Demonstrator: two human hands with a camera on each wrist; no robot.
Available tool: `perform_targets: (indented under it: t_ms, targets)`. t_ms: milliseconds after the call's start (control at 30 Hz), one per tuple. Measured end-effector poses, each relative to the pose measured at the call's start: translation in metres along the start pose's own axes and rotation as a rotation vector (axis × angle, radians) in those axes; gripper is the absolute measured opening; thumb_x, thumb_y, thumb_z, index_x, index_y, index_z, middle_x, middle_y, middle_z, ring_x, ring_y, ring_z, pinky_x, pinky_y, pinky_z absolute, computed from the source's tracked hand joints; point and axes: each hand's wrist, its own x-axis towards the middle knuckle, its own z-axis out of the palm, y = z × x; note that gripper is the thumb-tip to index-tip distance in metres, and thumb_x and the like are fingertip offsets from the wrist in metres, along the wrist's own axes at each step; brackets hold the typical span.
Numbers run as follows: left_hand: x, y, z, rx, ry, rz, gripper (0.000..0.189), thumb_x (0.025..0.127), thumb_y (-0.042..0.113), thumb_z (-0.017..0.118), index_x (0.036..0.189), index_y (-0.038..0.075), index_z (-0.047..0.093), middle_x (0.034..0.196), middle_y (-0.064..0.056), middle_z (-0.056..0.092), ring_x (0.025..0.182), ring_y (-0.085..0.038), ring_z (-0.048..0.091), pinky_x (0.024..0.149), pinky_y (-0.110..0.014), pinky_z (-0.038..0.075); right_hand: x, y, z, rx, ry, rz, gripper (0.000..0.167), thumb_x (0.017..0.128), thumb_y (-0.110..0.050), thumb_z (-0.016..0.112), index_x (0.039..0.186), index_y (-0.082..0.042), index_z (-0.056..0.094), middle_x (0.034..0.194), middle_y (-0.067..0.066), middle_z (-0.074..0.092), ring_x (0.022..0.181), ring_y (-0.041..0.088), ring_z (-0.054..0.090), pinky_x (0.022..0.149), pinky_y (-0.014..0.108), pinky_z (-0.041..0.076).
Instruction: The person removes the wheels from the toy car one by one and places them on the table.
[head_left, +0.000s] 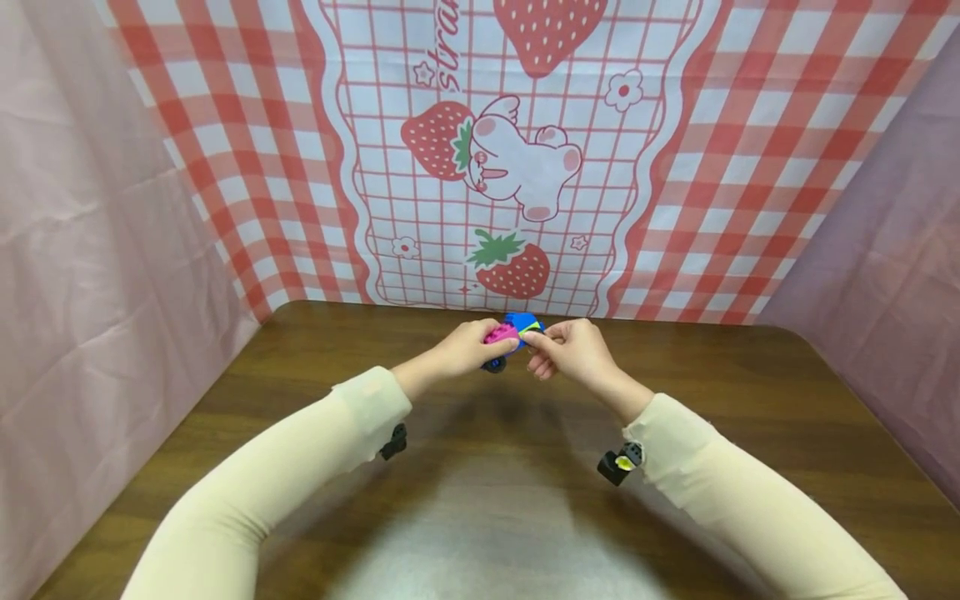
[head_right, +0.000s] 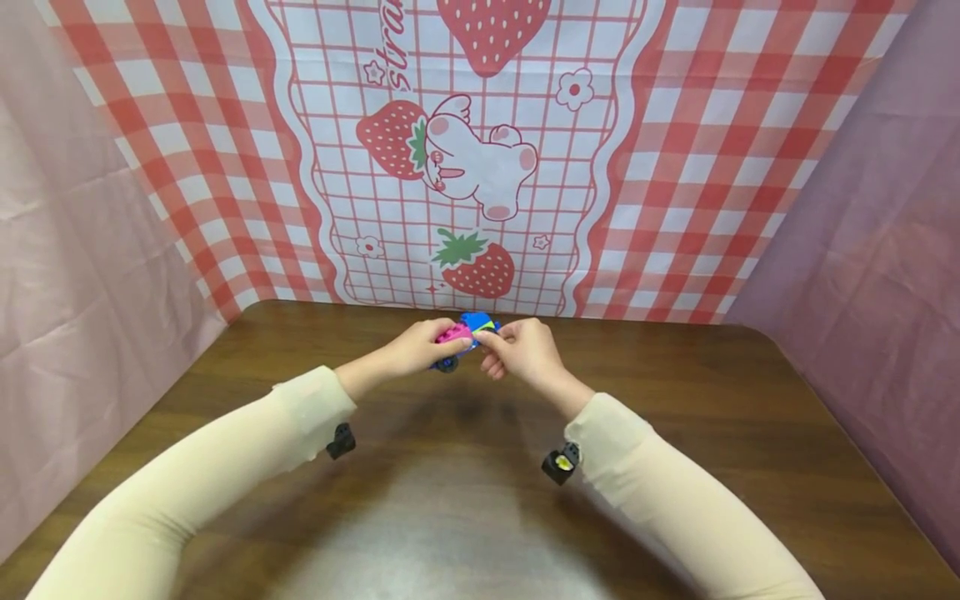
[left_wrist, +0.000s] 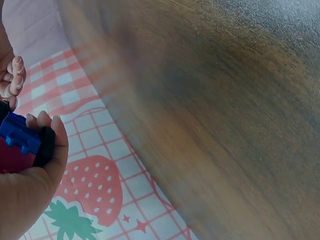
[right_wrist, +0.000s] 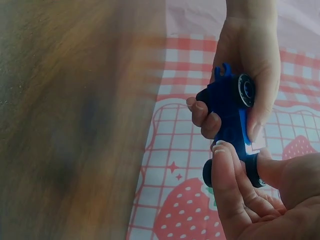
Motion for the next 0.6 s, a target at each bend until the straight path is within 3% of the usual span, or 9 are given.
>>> perform_targets:
  t_ms: [200,433,600]
  targets:
    - [0.000,-0.002,0.000,-0.005,0.019,-0.013,0.040,0.098,0.035,0.055,0.114,0.000,0.059,0.093,-0.009,0.063,0.077,-0.014,0.055,0.063,-0.022,0.044,-0.001,-0.001,0.005,-0.063,0.040,-0.021,0.039,0.094,-0.033,0.063,0.081,0.003,0.072,0.063,0.010,0.070,0.056,0.025,0.069,0.053,0.029,0.056]
    - [0.000,-0.008,0.000,-0.017,0.021,-0.023,0.038,0.098,0.034,0.056,0.111,-0.002,0.058,0.084,-0.006,0.058,0.071,-0.013,0.051,0.059,-0.021,0.042,-0.001,0.001,0.013,-0.190,0.091,-0.109,0.036,0.093,-0.030,0.065,0.073,-0.001,0.069,0.058,0.008,0.068,0.051,0.020,0.066,0.050,0.027,0.054]
    - [0.000,-0.007,-0.007,-0.048,0.011,-0.026,0.039,0.098,0.033,0.055,0.115,-0.002,0.057,0.093,-0.010,0.062,0.075,-0.013,0.056,0.063,-0.023,0.047,0.003,0.003,0.009,-0.079,0.022,-0.078,0.032,0.096,-0.024,0.062,0.085,0.006,0.067,0.073,0.018,0.071,0.057,0.018,0.068,0.056,0.029,0.057]
